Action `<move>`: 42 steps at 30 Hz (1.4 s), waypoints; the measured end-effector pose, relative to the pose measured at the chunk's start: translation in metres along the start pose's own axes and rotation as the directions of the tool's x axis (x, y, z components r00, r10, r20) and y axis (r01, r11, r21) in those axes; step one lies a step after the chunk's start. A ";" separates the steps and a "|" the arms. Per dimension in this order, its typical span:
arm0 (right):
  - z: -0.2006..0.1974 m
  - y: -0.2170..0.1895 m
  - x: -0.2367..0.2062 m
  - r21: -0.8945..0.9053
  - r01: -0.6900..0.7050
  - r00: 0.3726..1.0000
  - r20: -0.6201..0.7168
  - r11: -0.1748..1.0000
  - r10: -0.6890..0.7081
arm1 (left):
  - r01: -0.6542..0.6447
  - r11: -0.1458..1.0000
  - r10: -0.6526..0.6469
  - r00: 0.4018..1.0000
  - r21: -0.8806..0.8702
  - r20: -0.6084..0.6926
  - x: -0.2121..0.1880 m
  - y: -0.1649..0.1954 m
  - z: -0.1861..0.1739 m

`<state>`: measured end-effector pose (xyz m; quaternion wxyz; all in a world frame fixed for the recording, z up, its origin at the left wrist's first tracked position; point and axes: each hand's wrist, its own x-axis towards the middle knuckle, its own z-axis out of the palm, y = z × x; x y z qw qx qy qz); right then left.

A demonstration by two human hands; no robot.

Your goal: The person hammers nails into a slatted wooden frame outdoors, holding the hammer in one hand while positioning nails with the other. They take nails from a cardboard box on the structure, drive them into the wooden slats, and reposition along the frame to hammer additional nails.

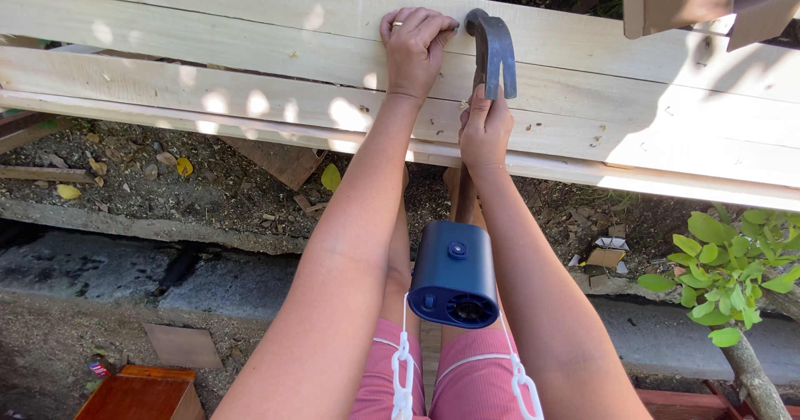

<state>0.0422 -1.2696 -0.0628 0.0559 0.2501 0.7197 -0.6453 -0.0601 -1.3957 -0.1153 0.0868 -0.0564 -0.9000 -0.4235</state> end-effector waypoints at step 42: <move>-0.002 0.019 -0.012 0.166 -0.151 0.987 -0.028 0.974 0.158 | 0.124 0.986 -0.116 0.990 -0.111 0.076 0.012 0.007 -0.027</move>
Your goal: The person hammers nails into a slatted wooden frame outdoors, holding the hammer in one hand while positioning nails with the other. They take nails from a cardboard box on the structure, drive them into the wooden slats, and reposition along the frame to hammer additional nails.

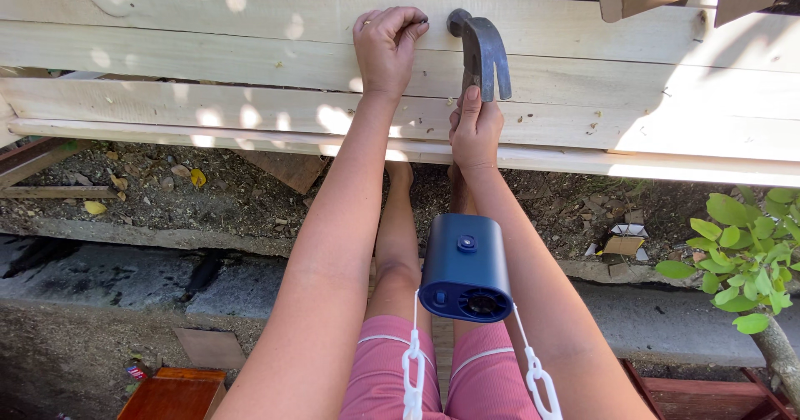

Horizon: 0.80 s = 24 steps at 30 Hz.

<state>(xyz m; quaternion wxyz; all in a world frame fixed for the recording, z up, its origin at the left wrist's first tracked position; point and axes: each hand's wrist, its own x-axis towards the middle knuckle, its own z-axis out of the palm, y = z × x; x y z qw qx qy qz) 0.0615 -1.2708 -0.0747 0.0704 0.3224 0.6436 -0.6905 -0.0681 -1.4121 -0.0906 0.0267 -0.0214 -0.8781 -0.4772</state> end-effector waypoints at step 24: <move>0.003 -0.051 -0.011 -0.067 0.080 0.993 0.088 0.995 -0.074 | -0.041 0.999 0.042 0.998 0.024 -0.047 -0.008 -0.002 0.012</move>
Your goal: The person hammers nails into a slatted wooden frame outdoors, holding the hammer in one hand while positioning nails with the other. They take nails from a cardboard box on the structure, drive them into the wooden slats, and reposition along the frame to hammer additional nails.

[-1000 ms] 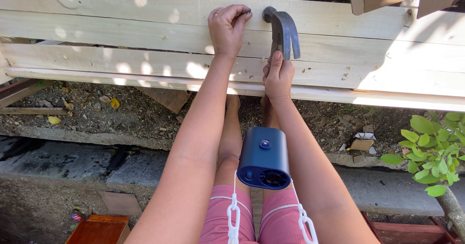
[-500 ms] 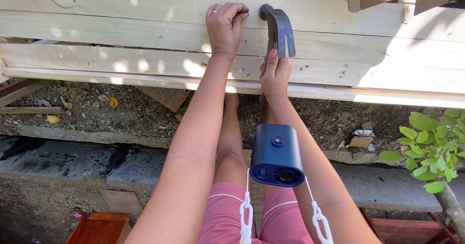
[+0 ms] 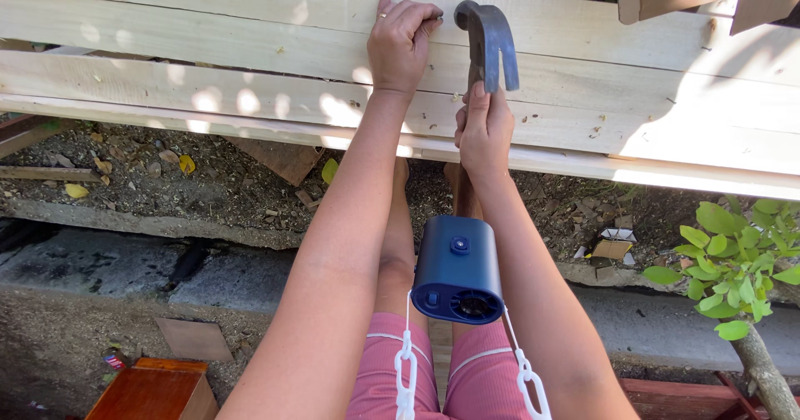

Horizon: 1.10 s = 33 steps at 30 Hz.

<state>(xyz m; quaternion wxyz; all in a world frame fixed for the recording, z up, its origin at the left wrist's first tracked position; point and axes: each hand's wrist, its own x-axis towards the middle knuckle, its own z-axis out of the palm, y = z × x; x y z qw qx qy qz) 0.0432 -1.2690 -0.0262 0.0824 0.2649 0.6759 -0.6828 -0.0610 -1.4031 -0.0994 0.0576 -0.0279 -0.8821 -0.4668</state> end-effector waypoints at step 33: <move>0.012 -0.027 -0.018 -0.067 -0.088 0.995 -0.056 0.994 0.085 | 0.070 0.820 -0.224 0.952 0.568 0.207 -0.014 -0.011 -0.027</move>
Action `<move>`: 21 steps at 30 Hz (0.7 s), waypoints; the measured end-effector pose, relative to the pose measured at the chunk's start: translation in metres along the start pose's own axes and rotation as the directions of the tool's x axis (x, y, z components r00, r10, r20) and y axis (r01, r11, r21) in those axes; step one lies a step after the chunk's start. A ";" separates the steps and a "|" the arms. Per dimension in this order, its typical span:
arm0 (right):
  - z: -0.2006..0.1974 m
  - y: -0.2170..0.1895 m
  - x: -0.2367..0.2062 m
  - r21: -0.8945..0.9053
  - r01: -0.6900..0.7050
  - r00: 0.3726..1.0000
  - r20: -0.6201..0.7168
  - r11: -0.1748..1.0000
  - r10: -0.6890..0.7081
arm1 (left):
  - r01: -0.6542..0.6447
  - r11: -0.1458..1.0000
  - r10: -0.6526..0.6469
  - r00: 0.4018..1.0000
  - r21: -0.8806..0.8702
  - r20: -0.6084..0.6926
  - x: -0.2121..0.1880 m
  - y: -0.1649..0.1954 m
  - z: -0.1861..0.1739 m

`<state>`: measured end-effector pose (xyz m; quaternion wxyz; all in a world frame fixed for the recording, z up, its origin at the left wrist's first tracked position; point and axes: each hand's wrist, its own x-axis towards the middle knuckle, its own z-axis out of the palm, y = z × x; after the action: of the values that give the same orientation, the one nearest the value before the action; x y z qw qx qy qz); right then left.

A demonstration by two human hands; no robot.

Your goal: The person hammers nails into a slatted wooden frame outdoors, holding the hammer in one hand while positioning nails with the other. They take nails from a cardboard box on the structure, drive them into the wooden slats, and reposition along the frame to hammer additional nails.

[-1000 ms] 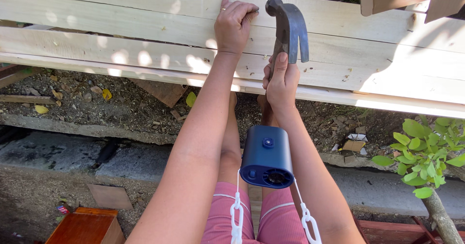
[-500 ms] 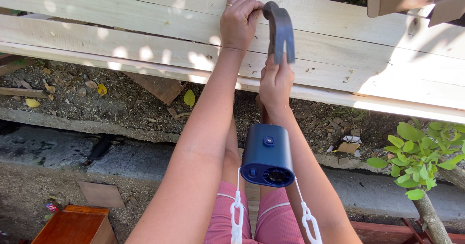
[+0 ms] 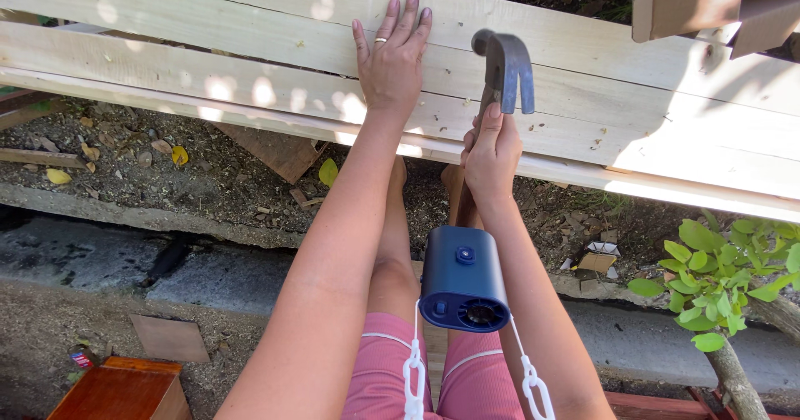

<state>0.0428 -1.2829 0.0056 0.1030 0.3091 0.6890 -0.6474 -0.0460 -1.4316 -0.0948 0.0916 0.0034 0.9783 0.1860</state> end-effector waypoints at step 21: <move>0.013 0.002 -0.010 -0.204 0.192 0.979 -0.025 0.960 -0.202 | 0.060 0.997 -0.040 0.934 -0.044 0.354 0.022 0.007 -0.051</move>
<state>0.0484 -1.2979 0.0077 0.0529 0.2416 0.7803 -0.5743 -0.0766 -1.4430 -0.0494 0.2706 0.0093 0.9402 0.2065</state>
